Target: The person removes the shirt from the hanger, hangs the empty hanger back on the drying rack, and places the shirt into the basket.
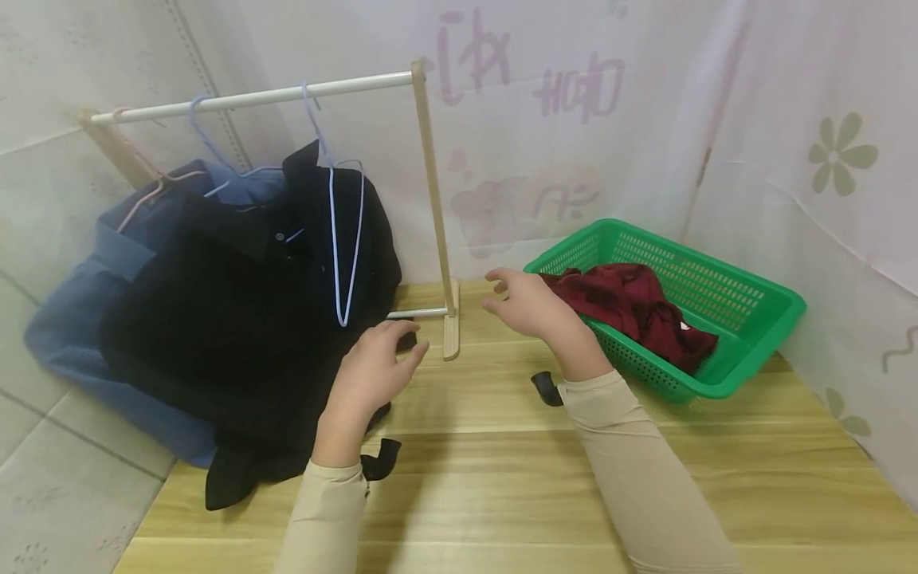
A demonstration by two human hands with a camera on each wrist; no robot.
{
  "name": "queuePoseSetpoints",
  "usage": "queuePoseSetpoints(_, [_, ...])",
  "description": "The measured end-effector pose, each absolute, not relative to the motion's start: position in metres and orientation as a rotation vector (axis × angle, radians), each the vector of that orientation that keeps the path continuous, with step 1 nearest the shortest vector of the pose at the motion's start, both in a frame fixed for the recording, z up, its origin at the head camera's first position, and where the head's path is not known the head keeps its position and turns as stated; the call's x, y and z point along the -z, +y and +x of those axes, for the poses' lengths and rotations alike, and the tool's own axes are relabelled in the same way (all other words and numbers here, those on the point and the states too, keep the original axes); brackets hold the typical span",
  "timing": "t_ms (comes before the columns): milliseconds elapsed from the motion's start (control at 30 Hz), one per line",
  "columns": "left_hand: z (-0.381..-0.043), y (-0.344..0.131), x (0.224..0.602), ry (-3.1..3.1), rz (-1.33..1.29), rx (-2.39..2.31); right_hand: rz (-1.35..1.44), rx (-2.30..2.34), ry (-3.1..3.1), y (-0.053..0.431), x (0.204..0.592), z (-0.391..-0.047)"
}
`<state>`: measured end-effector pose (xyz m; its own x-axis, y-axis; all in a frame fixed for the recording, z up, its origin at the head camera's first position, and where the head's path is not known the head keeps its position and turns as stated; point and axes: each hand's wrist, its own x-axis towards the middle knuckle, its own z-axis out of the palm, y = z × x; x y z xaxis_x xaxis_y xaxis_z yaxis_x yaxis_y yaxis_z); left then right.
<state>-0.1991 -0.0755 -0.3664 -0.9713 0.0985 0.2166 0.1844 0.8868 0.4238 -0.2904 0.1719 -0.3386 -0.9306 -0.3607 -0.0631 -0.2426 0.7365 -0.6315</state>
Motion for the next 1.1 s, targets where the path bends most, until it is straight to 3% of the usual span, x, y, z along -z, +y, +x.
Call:
queuePoseSetpoints(467, [-0.183,-0.171,0.351,-2.392,0.128,0.785,-0.488,1.168,2.738,0.141,0.352,-0.319])
queuePoseSetpoints(833, [-0.179,-0.233,0.298,-1.923,0.176,0.698,-0.583,1.219,2.739,0.121,0.332,-0.342])
queuePoseSetpoints(1100, [-0.182,-0.259,0.266,-2.024,0.278,0.576,-0.552,1.327,2.772,0.108,0.317,-0.358])
